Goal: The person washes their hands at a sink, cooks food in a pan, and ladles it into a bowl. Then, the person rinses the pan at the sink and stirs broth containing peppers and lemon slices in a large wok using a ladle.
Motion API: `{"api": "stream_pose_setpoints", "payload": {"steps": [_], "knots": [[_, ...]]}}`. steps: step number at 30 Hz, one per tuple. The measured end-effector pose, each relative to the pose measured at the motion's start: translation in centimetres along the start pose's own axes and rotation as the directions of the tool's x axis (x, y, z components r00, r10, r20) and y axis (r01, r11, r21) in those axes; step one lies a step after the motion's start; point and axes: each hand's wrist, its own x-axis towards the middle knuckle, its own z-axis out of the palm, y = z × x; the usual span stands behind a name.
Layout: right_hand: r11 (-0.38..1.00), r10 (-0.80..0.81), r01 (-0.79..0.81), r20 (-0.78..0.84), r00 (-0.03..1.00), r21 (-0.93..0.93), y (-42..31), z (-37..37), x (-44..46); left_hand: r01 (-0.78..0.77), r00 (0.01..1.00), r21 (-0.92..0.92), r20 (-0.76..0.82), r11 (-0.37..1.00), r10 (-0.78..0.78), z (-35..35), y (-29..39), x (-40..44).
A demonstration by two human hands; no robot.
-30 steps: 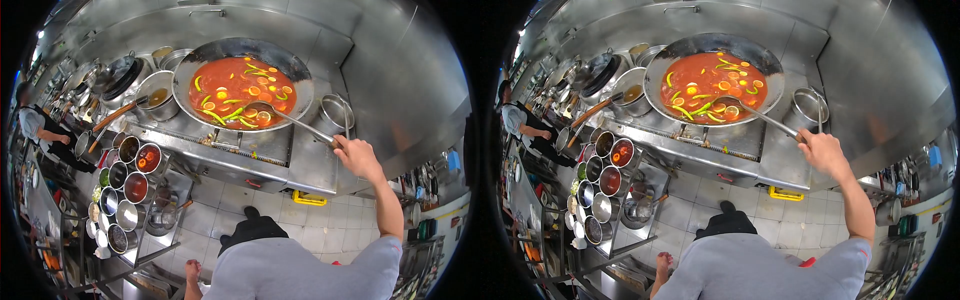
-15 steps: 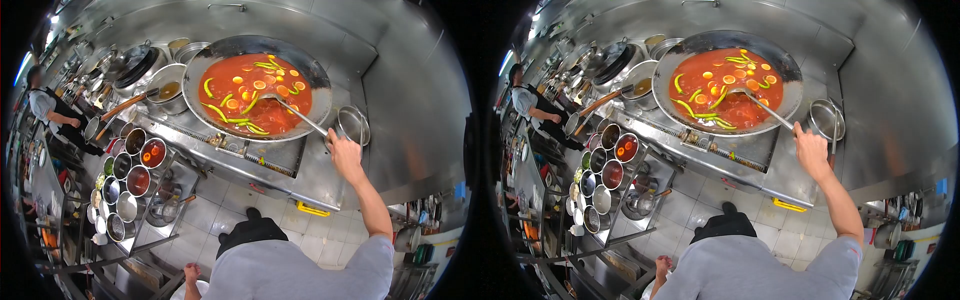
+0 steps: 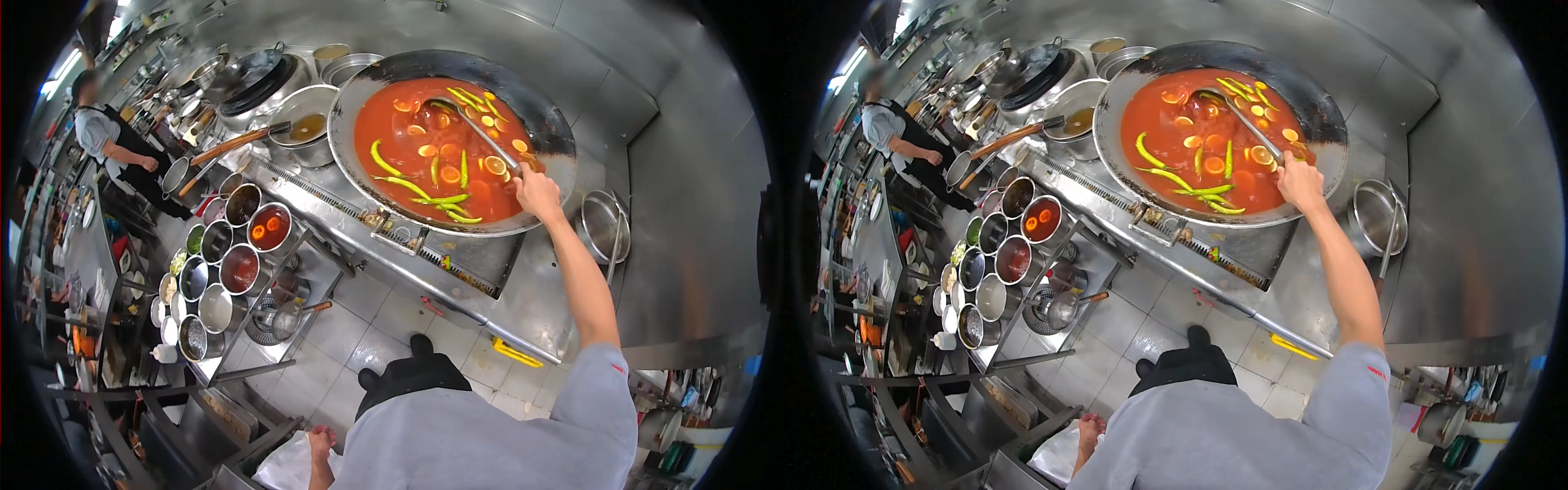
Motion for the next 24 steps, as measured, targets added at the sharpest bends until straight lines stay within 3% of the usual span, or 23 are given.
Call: {"api": "stream_pose_setpoints", "payload": {"steps": [1, 4, 5, 7, 10, 11, 15, 17, 21, 24], "knots": [[1.000, -0.007, 0.007, 0.003, 1.000, 0.003, -0.7, 0.0, 0.7, 0.002, 1.000, -0.012, -0.006, 1.000, -0.002, 0.1, -0.1, -0.5], [0.824, 0.157, -0.373, 0.461, 0.873, 0.426, -4.1, -0.4, 2.5, 0.005, 1.000, -0.052, -0.014, 0.999, -0.006, 0.0, -0.9, -1.5], [0.825, 0.152, -0.369, 0.462, 0.874, 0.427, -4.4, 0.4, 3.0, 0.004, 1.000, -0.072, -0.012, 0.997, -0.005, -0.2, -1.1, -1.8], [0.553, 0.087, -0.558, 0.623, 0.777, 0.619, -5.8, 1.5, 3.6, 0.002, 0.999, -0.054, -0.040, 0.999, -0.004, -0.2, -1.8, -2.2], [0.607, 0.063, -0.585, 0.701, 0.710, 0.537, -7.9, -0.7, 2.9, 0.004, 0.998, -0.070, -0.061, 0.998, -0.008, -0.4, -3.2, -2.1], [0.539, 0.039, -0.626, 0.725, 0.688, 0.564, -7.2, 1.3, 3.2, 0.011, 0.998, -0.105, -0.055, 0.994, -0.017, -0.7, -3.7, -1.9], [0.465, 0.062, -0.709, 0.780, 0.623, 0.530, -9.3, -3.1, -0.3, -0.020, 1.000, -0.092, -0.015, 0.996, 0.019, -1.2, -3.9, -1.4], [0.468, 0.010, -0.707, 0.797, 0.604, 0.530, -8.7, -4.3, -1.6, -0.029, 1.000, 0.048, -0.009, 0.998, 0.029, -1.4, -3.1, -1.1], [0.456, -0.056, -0.731, 0.836, 0.546, 0.508, -8.5, -7.9, -5.4, 0.006, 1.000, -0.069, -0.013, 0.998, -0.006, -2.4, -3.8, 3.7], [0.434, -0.048, -0.760, 0.855, 0.517, 0.484, -8.0, -9.5, -8.5, -0.026, 0.996, -0.070, 0.088, 0.997, 0.032, -3.7, -3.4, 6.8]]}}
